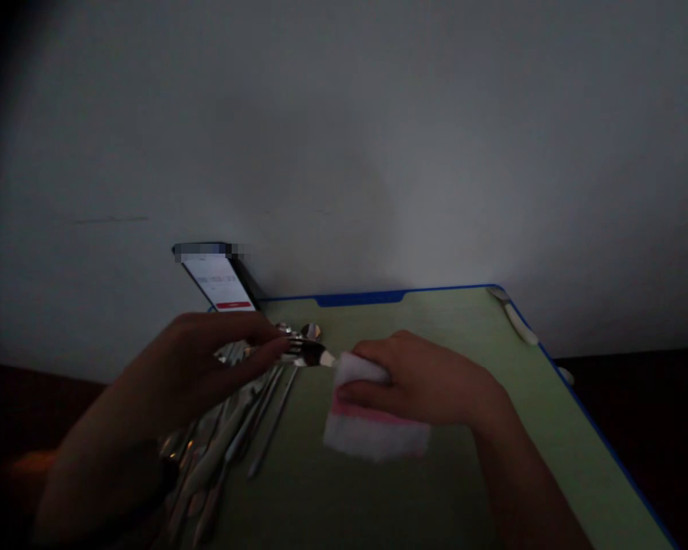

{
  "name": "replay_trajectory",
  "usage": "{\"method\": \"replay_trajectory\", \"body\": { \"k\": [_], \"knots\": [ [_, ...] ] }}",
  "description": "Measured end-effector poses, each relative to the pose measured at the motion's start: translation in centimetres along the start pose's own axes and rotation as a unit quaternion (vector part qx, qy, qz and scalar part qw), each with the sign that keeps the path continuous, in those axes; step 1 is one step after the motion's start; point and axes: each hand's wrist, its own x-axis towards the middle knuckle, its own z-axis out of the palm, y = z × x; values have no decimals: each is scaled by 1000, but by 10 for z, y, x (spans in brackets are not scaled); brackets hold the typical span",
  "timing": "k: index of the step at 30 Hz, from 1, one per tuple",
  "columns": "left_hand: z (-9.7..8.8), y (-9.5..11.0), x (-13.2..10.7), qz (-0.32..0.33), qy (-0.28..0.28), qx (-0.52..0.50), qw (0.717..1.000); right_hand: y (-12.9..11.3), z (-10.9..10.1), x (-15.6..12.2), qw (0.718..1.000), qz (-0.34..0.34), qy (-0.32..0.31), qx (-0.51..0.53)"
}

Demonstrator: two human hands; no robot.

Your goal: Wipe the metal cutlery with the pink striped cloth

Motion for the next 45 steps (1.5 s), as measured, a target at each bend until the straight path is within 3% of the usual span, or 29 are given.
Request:
{"method": "replay_trajectory", "body": {
  "k": [5, 9, 13, 21, 26, 34, 45],
  "knots": [
    [-1, -7, -2, -27, 12, -11, 1000, 5, -4, -4, 1000, 5, 4, 19],
    [11, -3, 0, 18, -3, -42, 999, 4, -5, -2, 1000, -3, 16, 24],
    [19, 6, 4, 54, -38, -24, 998, 1, -5, -1, 998, -19, -17, 64],
    [14, 5, 4, 54, -42, -10, 998, 1, -11, -2, 997, -4, -34, 64],
    [11, 9, 3, 31, -59, -12, 998, 3, -15, -5, 998, -6, -15, 62],
    [13, 7, 6, 42, -58, -19, 997, -2, -11, -6, 995, -4, 79, 57],
    [11, 10, 7, 56, -77, 37, 995, -6, -7, 0, 997, 22, 18, 72]
  ]
}}
